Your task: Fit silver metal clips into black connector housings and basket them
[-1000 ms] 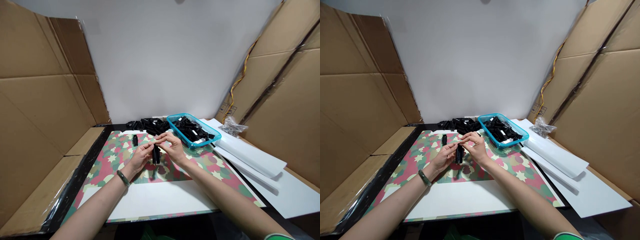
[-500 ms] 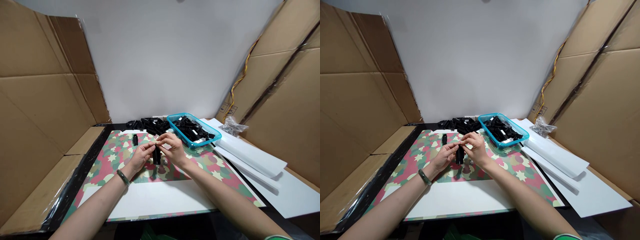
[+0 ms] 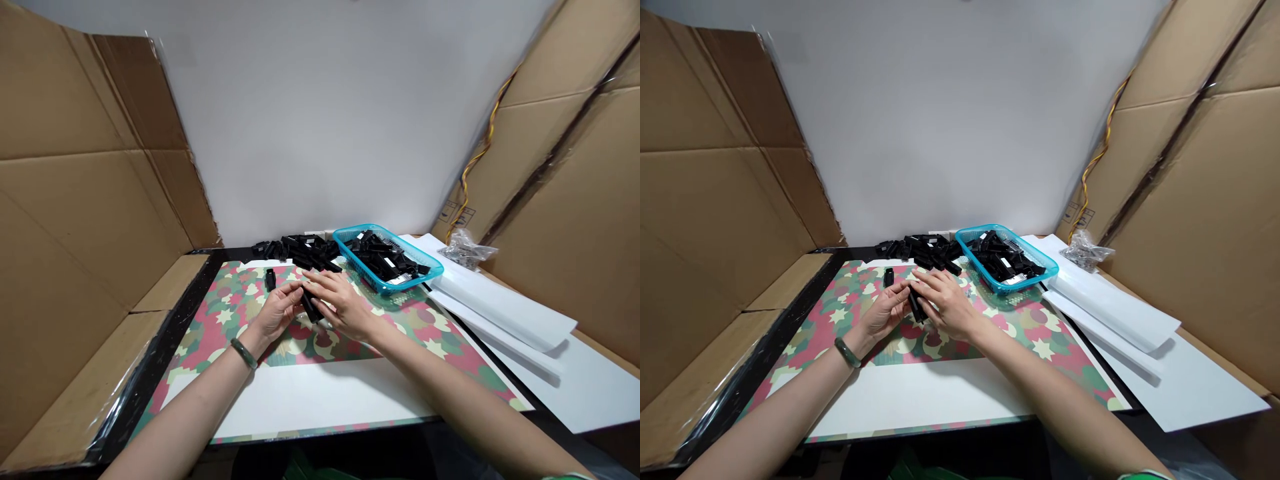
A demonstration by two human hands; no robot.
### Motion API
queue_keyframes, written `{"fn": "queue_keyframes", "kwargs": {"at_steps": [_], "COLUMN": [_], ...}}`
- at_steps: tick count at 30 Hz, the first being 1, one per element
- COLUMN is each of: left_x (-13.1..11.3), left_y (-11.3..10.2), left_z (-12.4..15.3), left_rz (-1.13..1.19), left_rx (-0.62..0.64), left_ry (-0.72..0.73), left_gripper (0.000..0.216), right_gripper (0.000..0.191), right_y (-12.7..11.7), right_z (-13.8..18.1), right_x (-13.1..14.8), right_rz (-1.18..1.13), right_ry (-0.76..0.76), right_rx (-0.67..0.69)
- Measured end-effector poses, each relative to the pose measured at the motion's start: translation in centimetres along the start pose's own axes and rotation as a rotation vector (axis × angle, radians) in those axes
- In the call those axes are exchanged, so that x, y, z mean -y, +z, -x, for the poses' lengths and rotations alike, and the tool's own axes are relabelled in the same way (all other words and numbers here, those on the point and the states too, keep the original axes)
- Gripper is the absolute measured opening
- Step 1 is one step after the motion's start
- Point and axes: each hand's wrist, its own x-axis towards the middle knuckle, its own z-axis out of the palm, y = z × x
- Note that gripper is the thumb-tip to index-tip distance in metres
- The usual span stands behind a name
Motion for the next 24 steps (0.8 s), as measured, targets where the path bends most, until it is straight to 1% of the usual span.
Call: {"fn": "queue_keyframes", "kwargs": {"at_steps": [3, 6, 9, 12, 14, 15, 17, 19, 21, 22, 24], "left_x": [-0.2, 0.0, 0.3, 0.4, 0.2, 0.0, -0.4, -0.8, -1.1, -1.1, -1.1], "left_y": [-0.2, -0.3, -0.4, -0.3, -0.1, 0.0, 0.1, 0.2, 0.3, 0.3, 0.3], "left_z": [-0.1, -0.1, -0.1, -0.1, 0.0, 0.0, 0.1, 0.2, 0.2, 0.2, 0.2], "left_rz": [0.048, 0.052, 0.051, 0.010, -0.017, -0.026, -0.046, -0.060, -0.059, -0.052, -0.038], "left_rx": [0.002, 0.018, 0.003, 0.014, 0.023, 0.018, -0.004, -0.021, -0.031, -0.037, -0.044], "left_ry": [-0.020, -0.028, -0.024, -0.017, -0.007, 0.001, 0.024, 0.049, 0.061, 0.062, 0.050], "left_gripper": [0.032, 0.032, 0.034, 0.035, 0.037, 0.037, 0.035, 0.034, 0.033, 0.032, 0.031], "right_gripper": [0.030, 0.029, 0.030, 0.032, 0.037, 0.038, 0.035, 0.032, 0.029, 0.028, 0.029], "right_y": [-0.4, -0.5, -0.5, -0.6, -0.5, -0.5, -0.2, 0.0, 0.1, 0.1, 0.0], "right_z": [0.2, 0.3, 0.3, 0.1, 0.0, 0.1, 0.2, 0.3, 0.4, 0.4, 0.5], "right_x": [0.1, 0.2, 0.3, 0.1, 0.0, -0.1, -0.1, -0.1, 0.0, 0.1, 0.3], "right_rz": [-0.060, -0.041, 0.064, 0.172, 0.173, 0.140, 0.002, -0.163, -0.253, -0.255, -0.205], "right_ry": [0.051, 0.054, 0.013, -0.072, -0.102, -0.091, -0.019, 0.091, 0.146, 0.128, 0.011], "right_rx": [-0.047, -0.062, -0.032, 0.045, 0.079, 0.071, 0.000, -0.121, -0.243, -0.282, -0.303]}}
